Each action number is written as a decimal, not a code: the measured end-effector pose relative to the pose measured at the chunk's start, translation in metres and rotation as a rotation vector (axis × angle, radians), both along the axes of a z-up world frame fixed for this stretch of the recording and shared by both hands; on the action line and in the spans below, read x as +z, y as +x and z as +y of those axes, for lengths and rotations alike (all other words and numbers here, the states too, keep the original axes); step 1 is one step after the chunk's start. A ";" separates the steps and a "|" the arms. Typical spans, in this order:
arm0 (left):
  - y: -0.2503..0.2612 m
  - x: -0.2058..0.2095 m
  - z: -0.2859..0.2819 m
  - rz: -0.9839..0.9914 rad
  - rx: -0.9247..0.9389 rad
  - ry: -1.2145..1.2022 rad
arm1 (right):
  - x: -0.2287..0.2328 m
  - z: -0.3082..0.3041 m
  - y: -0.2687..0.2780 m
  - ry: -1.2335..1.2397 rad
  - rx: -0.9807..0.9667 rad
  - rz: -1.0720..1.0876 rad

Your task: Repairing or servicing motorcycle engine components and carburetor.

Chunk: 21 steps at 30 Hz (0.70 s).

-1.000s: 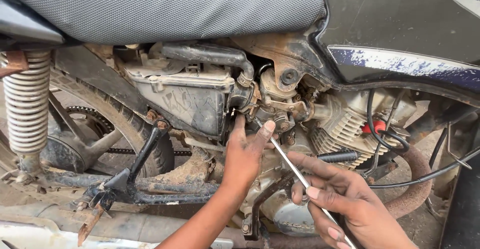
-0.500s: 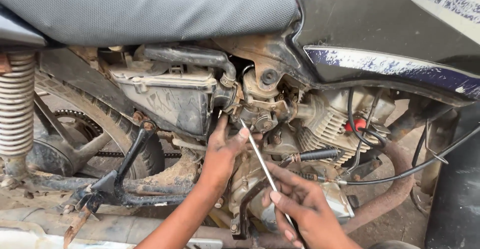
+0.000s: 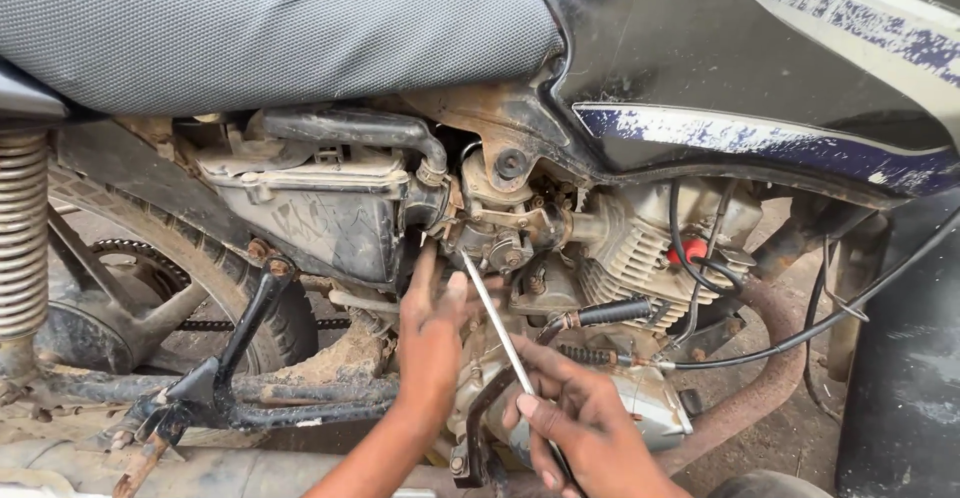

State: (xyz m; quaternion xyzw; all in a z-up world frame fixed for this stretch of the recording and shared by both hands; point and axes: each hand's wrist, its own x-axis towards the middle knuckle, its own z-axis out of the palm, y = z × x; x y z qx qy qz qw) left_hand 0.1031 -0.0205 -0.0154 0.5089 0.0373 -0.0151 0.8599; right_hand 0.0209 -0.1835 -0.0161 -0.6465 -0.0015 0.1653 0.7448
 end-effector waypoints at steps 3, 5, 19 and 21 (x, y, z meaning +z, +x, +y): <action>-0.026 0.003 -0.004 0.078 0.048 0.134 | -0.079 -0.032 -0.008 -0.256 0.119 -0.162; -0.038 -0.029 -0.010 0.099 -0.012 0.036 | -0.116 -0.048 -0.010 -0.361 0.138 -0.509; -0.064 -0.105 0.052 0.190 -0.097 0.217 | 0.018 -0.104 0.011 -1.118 -0.053 -0.958; -0.069 -0.166 0.063 0.228 -0.121 0.320 | 0.024 -0.112 0.022 -1.321 0.005 -0.825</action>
